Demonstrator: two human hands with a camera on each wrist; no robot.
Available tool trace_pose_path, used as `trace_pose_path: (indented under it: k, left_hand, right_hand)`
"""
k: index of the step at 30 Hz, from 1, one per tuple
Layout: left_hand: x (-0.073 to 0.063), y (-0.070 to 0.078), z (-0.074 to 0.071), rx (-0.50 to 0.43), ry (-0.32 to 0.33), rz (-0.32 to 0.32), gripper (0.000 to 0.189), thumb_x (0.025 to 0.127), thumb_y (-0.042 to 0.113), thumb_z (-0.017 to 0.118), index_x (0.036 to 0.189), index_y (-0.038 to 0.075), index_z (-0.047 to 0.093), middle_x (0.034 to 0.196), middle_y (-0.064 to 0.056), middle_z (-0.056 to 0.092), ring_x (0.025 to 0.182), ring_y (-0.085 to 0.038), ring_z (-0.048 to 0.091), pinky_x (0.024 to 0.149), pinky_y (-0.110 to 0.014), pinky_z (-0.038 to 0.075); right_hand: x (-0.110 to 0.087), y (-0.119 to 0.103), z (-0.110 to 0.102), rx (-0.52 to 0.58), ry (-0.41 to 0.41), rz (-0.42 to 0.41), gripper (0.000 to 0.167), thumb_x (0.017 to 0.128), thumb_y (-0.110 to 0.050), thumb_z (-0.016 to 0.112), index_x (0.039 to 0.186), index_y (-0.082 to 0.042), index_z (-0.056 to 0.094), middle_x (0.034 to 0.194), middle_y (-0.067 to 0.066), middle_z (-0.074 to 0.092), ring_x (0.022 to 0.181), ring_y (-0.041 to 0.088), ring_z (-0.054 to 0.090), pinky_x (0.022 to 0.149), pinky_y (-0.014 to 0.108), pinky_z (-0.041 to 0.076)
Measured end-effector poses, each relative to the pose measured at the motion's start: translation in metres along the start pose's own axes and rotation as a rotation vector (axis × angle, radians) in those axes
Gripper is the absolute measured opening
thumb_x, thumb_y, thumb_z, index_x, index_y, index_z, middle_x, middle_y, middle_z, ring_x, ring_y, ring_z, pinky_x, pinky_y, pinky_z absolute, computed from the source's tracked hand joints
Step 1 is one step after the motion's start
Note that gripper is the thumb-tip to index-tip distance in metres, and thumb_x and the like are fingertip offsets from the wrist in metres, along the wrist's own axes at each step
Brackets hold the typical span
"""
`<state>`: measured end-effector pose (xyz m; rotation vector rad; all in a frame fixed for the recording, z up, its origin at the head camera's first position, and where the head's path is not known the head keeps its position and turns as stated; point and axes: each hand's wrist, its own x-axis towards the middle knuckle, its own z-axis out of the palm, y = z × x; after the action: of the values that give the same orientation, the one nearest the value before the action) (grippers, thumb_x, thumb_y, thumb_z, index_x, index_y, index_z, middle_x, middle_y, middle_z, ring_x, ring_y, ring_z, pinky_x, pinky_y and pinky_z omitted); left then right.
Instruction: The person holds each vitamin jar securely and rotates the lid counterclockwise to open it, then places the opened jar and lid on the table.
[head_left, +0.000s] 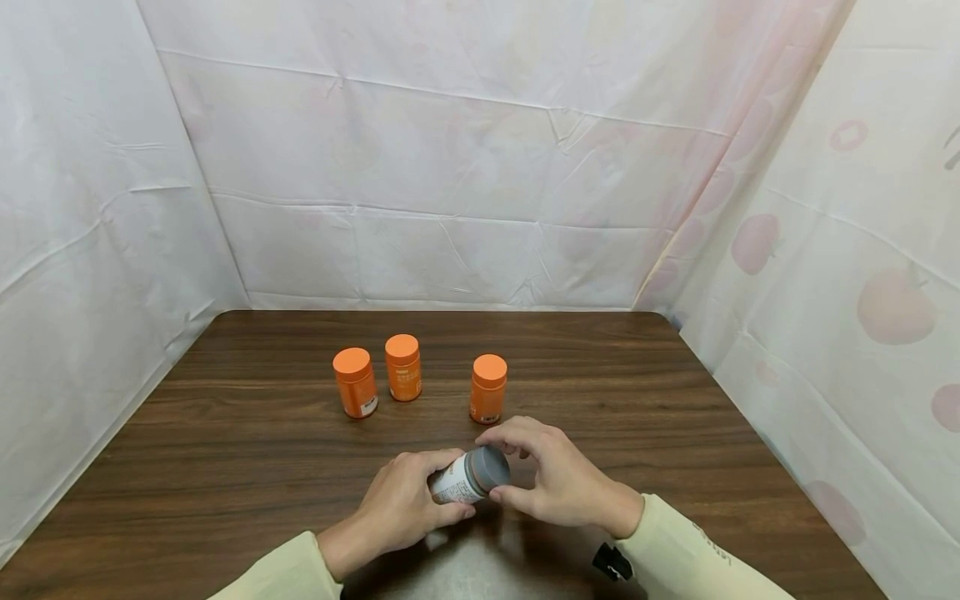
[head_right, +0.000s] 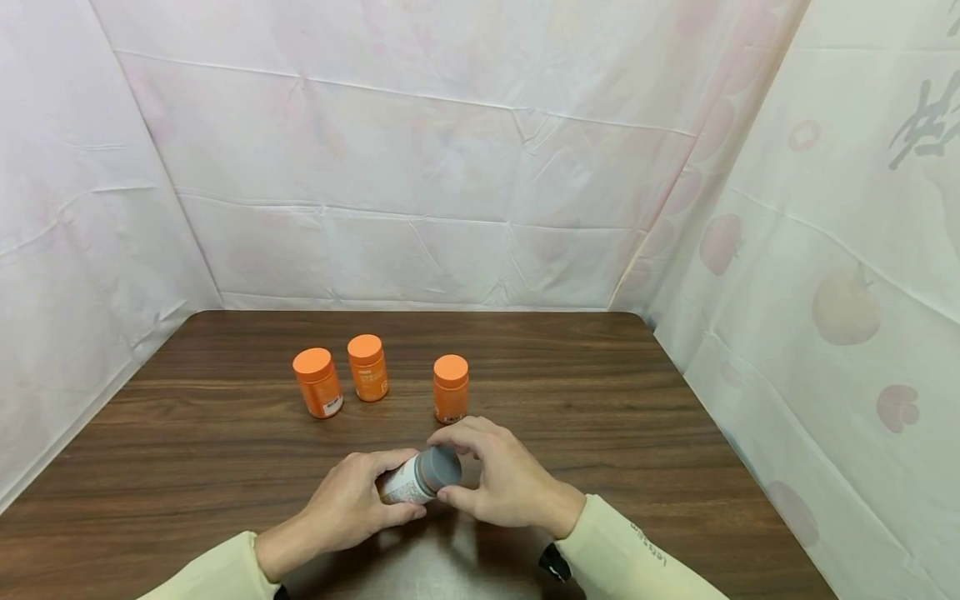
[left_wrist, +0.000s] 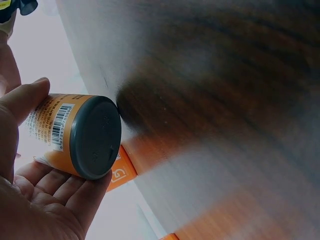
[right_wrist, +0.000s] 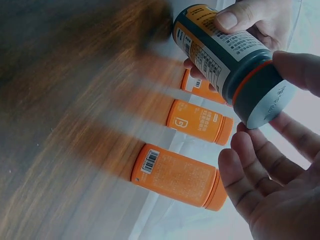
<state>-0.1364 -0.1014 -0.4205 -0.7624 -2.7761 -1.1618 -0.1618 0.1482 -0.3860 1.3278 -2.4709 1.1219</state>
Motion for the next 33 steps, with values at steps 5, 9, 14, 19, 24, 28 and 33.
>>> trace_pose_path:
  k: [5,9,14,19,24,28,33]
  left_hand:
    - [0.0005,-0.0006,0.0005,0.003,-0.001,0.002,0.04,0.077,0.035,0.091,0.112,0.039,0.071,0.09,0.02,0.067,0.075,-0.002,0.06,0.064,-0.026,0.047]
    - [0.0003,-0.0005,0.0003,0.005,-0.002,0.001,0.041,0.077,0.036,0.091,0.112,0.039,0.071,0.09,0.021,0.067,0.075,-0.002,0.06,0.064,-0.026,0.047]
    - [-0.0001,-0.0002,0.0002,0.004,-0.001,0.001,0.041,0.077,0.036,0.091,0.113,0.04,0.071,0.09,0.021,0.067,0.075,-0.001,0.06,0.064,-0.026,0.047]
    - [0.0,0.0003,0.0001,0.007,0.002,-0.004,0.04,0.077,0.036,0.091,0.112,0.039,0.071,0.089,0.021,0.066,0.073,-0.001,0.059,0.063,-0.025,0.046]
    - [-0.0002,0.001,-0.0005,0.007,-0.001,-0.011,0.038,0.077,0.036,0.091,0.109,0.04,0.071,0.088,0.021,0.066,0.072,-0.002,0.058,0.062,-0.026,0.046]
    - [-0.0002,0.0012,-0.0009,0.005,-0.006,-0.013,0.039,0.077,0.035,0.091,0.109,0.04,0.071,0.088,0.021,0.066,0.073,-0.002,0.058,0.063,-0.026,0.046]
    - [0.0003,0.0012,-0.0007,0.001,-0.005,-0.007,0.039,0.077,0.035,0.091,0.11,0.04,0.071,0.089,0.021,0.066,0.073,-0.002,0.059,0.063,-0.025,0.046]
  right_hand:
    - [0.0015,-0.001,-0.0008,0.003,-0.012,-0.047,0.059,0.075,-0.001,0.086,0.128,-0.016,0.065,0.125,-0.006,0.063,0.114,0.013,0.059,0.091,0.037,0.054]
    - [0.0022,-0.0012,-0.0012,-0.002,-0.01,-0.089,0.063,0.071,0.007,0.084,0.127,-0.016,0.065,0.126,-0.004,0.062,0.118,0.014,0.056,0.096,0.035,0.051]
    - [0.0025,-0.0021,-0.0012,-0.002,-0.014,-0.098,0.068,0.069,0.01,0.084,0.129,-0.017,0.065,0.127,-0.003,0.061,0.119,0.015,0.055,0.097,0.035,0.051]
    - [0.0033,-0.0032,-0.0007,0.0,-0.002,-0.09,0.063,0.077,-0.003,0.087,0.133,-0.017,0.062,0.128,-0.001,0.06,0.117,0.015,0.057,0.094,0.037,0.053]
    - [0.0025,-0.0048,-0.0006,-0.006,0.011,-0.001,0.052,0.087,-0.03,0.084,0.132,-0.021,0.061,0.121,-0.003,0.062,0.111,0.012,0.061,0.09,0.039,0.056]
    - [0.002,-0.0059,-0.0013,-0.047,0.015,0.11,0.05,0.087,-0.047,0.081,0.127,-0.023,0.064,0.11,-0.01,0.063,0.099,0.011,0.062,0.084,0.037,0.056]
    - [0.0035,-0.0077,-0.0008,-0.09,0.027,0.208,0.049,0.086,-0.055,0.079,0.119,-0.021,0.068,0.096,-0.012,0.064,0.086,0.013,0.06,0.074,0.031,0.052]
